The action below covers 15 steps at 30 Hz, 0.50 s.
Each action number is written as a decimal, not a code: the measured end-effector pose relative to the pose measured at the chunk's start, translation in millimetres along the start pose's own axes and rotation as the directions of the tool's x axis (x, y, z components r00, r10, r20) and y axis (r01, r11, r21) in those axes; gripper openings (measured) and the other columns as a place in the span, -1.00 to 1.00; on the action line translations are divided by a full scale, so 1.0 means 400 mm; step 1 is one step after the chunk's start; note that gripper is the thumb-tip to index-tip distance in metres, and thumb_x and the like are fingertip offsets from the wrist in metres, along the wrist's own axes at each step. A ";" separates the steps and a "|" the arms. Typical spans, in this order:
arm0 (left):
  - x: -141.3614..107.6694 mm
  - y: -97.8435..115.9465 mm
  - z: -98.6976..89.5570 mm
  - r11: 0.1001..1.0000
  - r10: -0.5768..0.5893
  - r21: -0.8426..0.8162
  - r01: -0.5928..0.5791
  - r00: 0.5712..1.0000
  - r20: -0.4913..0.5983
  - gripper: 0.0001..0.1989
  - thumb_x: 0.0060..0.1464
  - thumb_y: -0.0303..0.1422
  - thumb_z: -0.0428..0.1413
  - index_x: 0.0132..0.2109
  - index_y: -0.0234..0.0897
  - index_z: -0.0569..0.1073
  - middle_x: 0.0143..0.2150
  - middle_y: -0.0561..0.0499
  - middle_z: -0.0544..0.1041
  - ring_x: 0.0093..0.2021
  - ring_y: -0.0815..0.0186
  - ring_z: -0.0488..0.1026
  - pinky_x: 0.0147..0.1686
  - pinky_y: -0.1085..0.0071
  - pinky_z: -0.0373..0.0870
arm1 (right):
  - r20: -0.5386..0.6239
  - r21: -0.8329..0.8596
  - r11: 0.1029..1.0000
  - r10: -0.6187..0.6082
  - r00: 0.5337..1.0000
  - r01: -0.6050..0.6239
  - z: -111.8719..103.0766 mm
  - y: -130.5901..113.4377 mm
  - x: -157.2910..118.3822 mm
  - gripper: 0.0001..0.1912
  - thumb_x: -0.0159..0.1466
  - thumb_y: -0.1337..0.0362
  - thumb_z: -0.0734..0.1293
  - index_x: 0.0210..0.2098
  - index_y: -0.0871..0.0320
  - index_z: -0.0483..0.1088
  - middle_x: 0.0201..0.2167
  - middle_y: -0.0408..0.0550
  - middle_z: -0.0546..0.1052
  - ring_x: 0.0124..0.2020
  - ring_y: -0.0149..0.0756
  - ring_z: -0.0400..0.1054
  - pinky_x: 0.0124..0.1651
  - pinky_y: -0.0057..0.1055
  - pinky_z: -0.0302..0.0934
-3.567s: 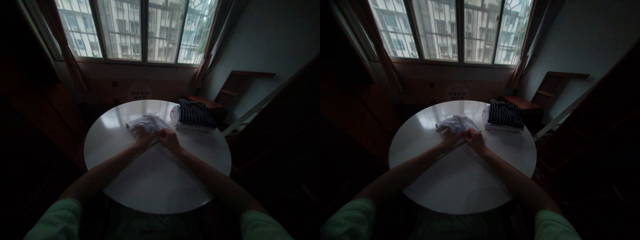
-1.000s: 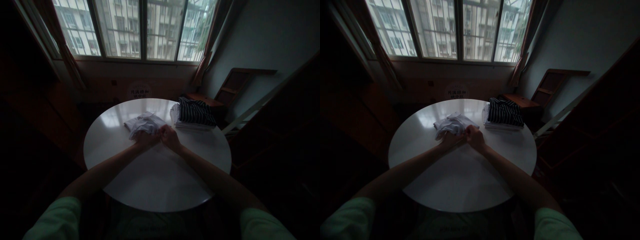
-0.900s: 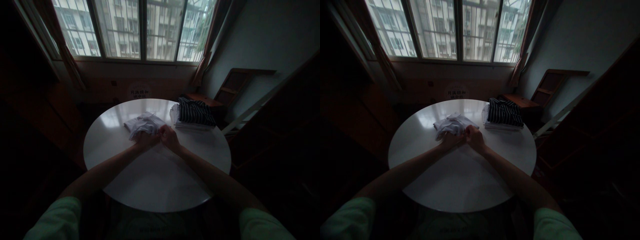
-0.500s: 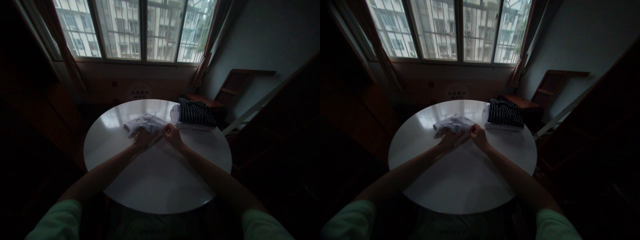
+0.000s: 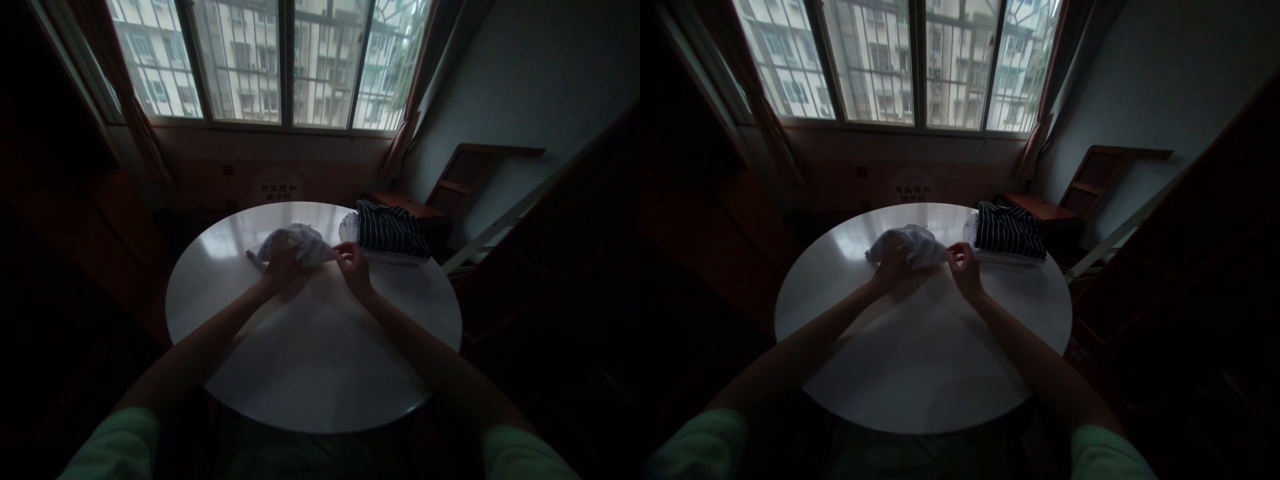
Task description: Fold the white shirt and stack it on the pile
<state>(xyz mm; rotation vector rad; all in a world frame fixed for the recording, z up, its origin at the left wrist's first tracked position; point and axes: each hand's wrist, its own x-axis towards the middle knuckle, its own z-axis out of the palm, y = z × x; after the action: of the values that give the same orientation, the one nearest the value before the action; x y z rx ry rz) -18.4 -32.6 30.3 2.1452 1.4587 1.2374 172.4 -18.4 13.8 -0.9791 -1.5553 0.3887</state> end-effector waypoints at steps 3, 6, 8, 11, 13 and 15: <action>0.023 -0.003 -0.047 0.997 -0.053 -0.072 0.038 0.975 -0.217 -0.77 0.03 -0.38 -0.03 -0.15 -0.29 0.39 -0.09 -0.15 0.46 0.00 0.14 0.34 0.05 0.25 0.20 | -0.037 0.032 0.999 0.043 0.998 -0.042 -0.009 0.012 0.012 -0.78 0.09 0.18 0.28 -0.29 0.15 0.27 -0.31 -0.01 0.43 -0.27 -0.29 0.32 -0.24 -0.32 0.22; 0.045 0.007 -0.094 0.970 -0.171 -0.230 0.080 0.897 -0.407 -0.75 0.08 -0.33 -0.05 -0.10 -0.25 0.38 -0.09 -0.07 0.46 0.01 0.20 0.33 0.04 0.30 0.21 | 0.062 0.102 0.992 0.074 0.995 -0.080 -0.014 0.009 0.027 -0.65 0.08 0.06 0.31 -0.23 0.15 0.29 -0.20 0.04 0.43 -0.17 -0.23 0.32 -0.13 -0.24 0.21; 0.057 0.020 -0.114 0.946 -0.221 -0.313 0.080 0.868 -0.444 -0.74 0.06 -0.32 -0.01 -0.09 -0.23 0.38 -0.08 -0.03 0.46 0.02 0.23 0.32 0.04 0.34 0.22 | 0.155 0.162 0.983 0.061 0.986 -0.086 -0.014 -0.004 0.039 -0.59 0.07 0.02 0.31 -0.17 0.13 0.29 -0.14 0.04 0.42 -0.09 -0.21 0.30 -0.06 -0.21 0.18; 0.069 0.037 -0.126 0.908 -0.267 -0.407 0.093 0.880 -0.393 -0.75 0.03 -0.31 0.03 -0.11 -0.20 0.40 -0.12 0.02 0.47 -0.02 0.25 0.35 -0.03 0.38 0.28 | 0.203 0.258 0.964 0.011 0.979 -0.064 -0.015 -0.028 0.055 -0.56 0.09 0.03 0.30 -0.11 0.09 0.27 -0.11 -0.01 0.41 -0.07 -0.23 0.28 -0.04 -0.23 0.17; 0.074 0.046 -0.128 0.892 -0.284 -0.437 0.116 0.895 -0.343 -0.79 0.03 -0.28 0.03 -0.16 -0.18 0.42 -0.19 0.05 0.49 -0.09 0.27 0.39 -0.11 0.40 0.32 | 0.167 0.284 0.957 0.008 0.986 -0.056 -0.017 -0.042 0.063 -0.63 0.09 0.04 0.30 -0.18 0.09 0.29 -0.21 -0.06 0.43 -0.15 -0.27 0.31 -0.11 -0.29 0.19; 0.077 0.058 -0.134 0.903 -0.266 -0.415 0.109 0.901 -0.343 -0.82 0.03 -0.26 0.03 -0.24 -0.20 0.44 -0.27 0.05 0.48 -0.16 0.28 0.40 -0.18 0.41 0.34 | 0.099 0.264 0.962 0.045 0.994 -0.070 -0.022 -0.054 0.069 -0.71 0.08 0.05 0.30 -0.33 0.12 0.31 -0.38 -0.12 0.42 -0.30 -0.32 0.31 -0.22 -0.35 0.20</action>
<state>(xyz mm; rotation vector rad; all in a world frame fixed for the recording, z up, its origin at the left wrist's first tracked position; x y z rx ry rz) -40.9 -29.3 92.3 1.5133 1.3749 1.7786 174.3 -12.8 49.3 -0.8059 -1.5118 0.6758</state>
